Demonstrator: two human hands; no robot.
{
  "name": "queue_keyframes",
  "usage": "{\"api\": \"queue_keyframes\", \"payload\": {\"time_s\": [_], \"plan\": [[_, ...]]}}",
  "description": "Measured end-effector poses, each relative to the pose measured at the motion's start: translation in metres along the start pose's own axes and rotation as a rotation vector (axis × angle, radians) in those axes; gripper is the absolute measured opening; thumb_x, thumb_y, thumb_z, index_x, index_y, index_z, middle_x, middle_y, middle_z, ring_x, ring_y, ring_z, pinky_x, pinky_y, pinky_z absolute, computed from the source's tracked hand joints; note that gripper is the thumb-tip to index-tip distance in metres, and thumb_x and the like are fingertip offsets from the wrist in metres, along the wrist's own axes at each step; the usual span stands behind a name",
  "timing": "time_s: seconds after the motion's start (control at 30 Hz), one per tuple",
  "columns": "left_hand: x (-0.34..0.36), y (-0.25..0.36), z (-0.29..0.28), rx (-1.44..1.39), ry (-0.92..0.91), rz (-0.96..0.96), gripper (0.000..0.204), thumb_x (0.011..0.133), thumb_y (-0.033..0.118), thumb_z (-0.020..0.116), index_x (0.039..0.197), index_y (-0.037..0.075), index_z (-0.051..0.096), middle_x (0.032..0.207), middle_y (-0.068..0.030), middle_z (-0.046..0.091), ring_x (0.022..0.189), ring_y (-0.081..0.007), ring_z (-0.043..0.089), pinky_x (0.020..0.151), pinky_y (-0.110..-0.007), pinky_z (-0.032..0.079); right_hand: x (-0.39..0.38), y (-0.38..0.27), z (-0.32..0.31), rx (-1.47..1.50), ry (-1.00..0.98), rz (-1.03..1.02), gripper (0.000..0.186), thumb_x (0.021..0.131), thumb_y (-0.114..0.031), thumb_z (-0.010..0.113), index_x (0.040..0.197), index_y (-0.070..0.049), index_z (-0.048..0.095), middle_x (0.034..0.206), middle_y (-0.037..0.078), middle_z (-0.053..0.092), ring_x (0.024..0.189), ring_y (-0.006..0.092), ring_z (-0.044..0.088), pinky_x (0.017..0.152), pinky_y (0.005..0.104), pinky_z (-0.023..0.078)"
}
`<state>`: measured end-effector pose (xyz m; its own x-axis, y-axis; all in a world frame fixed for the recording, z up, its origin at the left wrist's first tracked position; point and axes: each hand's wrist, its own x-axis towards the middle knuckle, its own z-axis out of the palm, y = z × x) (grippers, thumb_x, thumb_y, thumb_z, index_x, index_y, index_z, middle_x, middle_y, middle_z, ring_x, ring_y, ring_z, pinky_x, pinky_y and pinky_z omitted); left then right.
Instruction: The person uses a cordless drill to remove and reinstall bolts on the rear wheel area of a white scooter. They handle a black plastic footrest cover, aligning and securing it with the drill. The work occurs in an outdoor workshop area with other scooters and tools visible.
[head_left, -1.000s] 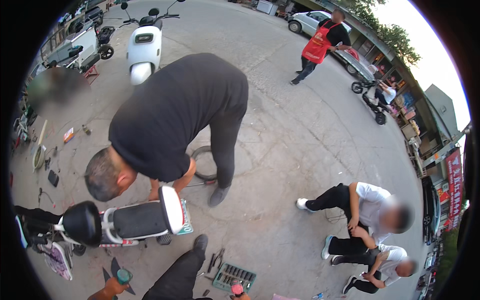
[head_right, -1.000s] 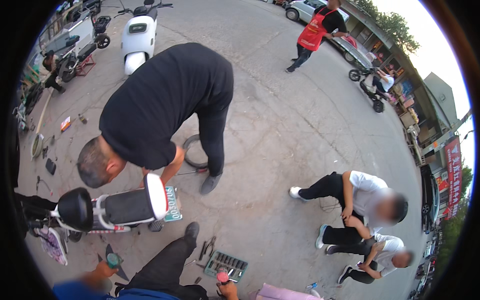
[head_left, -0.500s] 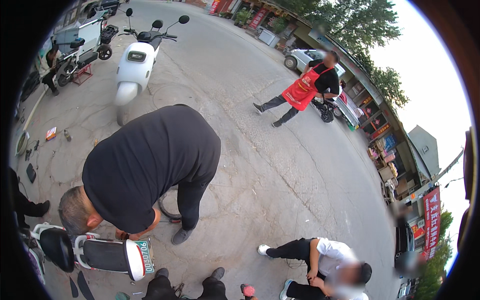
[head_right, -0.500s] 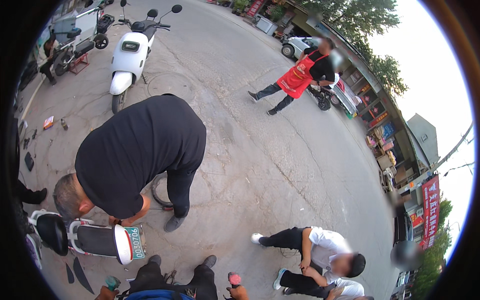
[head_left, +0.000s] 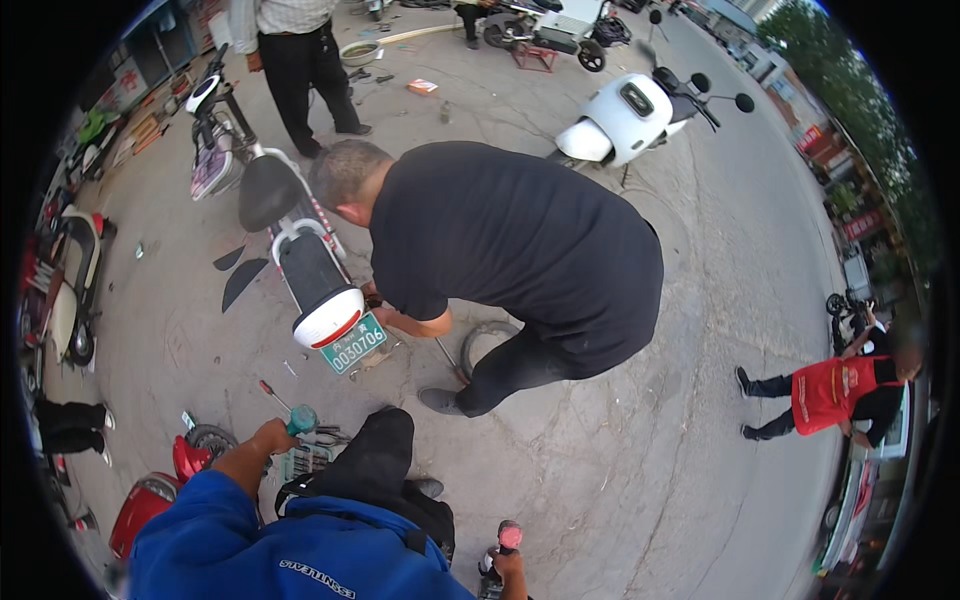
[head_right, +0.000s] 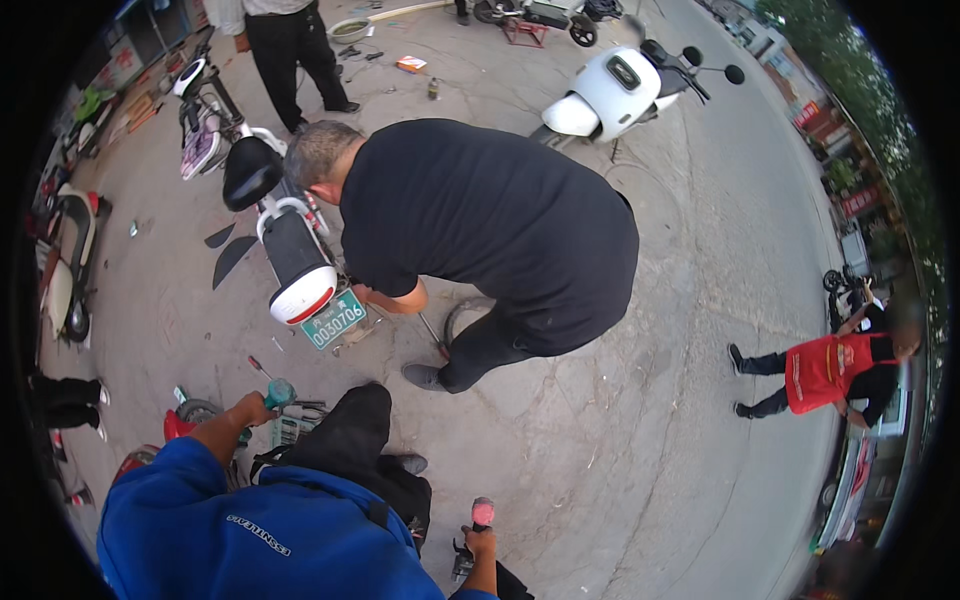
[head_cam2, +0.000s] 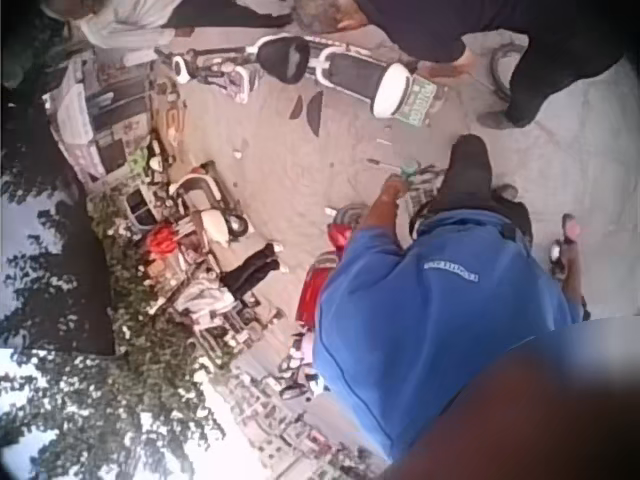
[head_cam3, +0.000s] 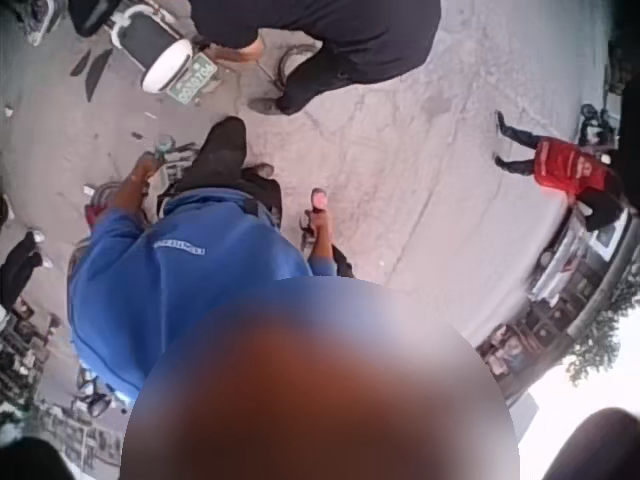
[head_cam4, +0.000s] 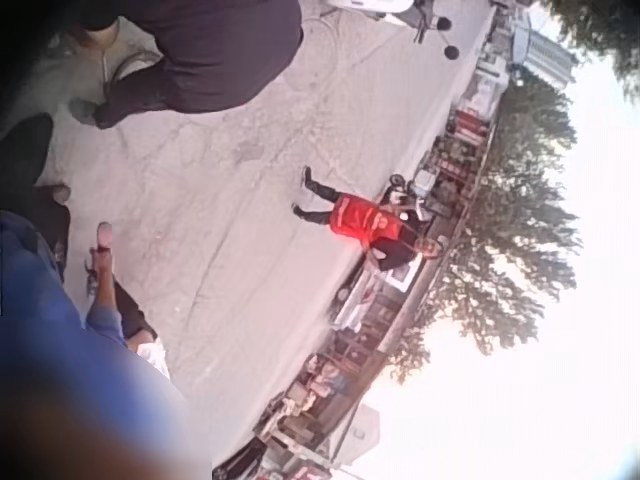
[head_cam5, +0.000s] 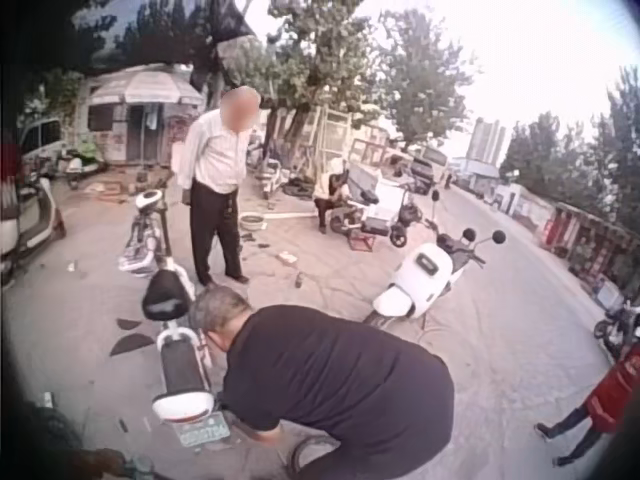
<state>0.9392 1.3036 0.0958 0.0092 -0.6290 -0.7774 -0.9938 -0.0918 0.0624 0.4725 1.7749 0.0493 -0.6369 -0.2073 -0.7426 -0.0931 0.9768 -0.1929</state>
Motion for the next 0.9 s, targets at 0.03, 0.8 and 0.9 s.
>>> {"api": "queue_keyframes", "payload": {"time_s": [0.03,0.8,0.9], "plan": [[-0.007,0.008,0.012,-0.013,-0.009,-0.003,0.065,0.075,0.052,0.08,0.094,-0.01,0.07,0.096,-0.0294,0.072,0.095,-0.0409,0.071,0.082,-0.046,0.056,0.014,-0.002,-0.014,-0.204,0.082,-0.071,0.043,0.075,-0.03,0.087,0.097,0.003,0.068,0.082,0.014,0.072,0.073,0.0266,0.072,0.066,0.0419,0.057],[-0.135,0.198,0.188,-0.557,0.103,-0.474,0.065,0.078,0.051,0.077,0.108,-0.006,0.068,0.111,-0.0294,0.069,0.106,-0.0428,0.067,0.09,-0.047,0.054,0.278,-0.194,-0.275,-0.664,-0.299,-0.525,0.056,0.077,-0.033,0.086,0.11,0.006,0.062,0.097,0.023,0.072,0.087,0.0336,0.072,0.074,0.0427,0.057],[-0.16,0.231,0.232,-0.677,0.075,-0.539,0.067,0.077,0.052,0.077,0.107,-0.007,0.068,0.11,-0.0311,0.069,0.105,-0.0435,0.068,0.089,-0.047,0.055,0.291,-0.248,-0.295,-0.963,-0.334,-0.759,0.076,0.075,-0.044,0.084,0.123,0.008,0.054,0.115,0.03,0.068,0.112,0.0424,0.066,0.093,0.0467,0.054]]}}
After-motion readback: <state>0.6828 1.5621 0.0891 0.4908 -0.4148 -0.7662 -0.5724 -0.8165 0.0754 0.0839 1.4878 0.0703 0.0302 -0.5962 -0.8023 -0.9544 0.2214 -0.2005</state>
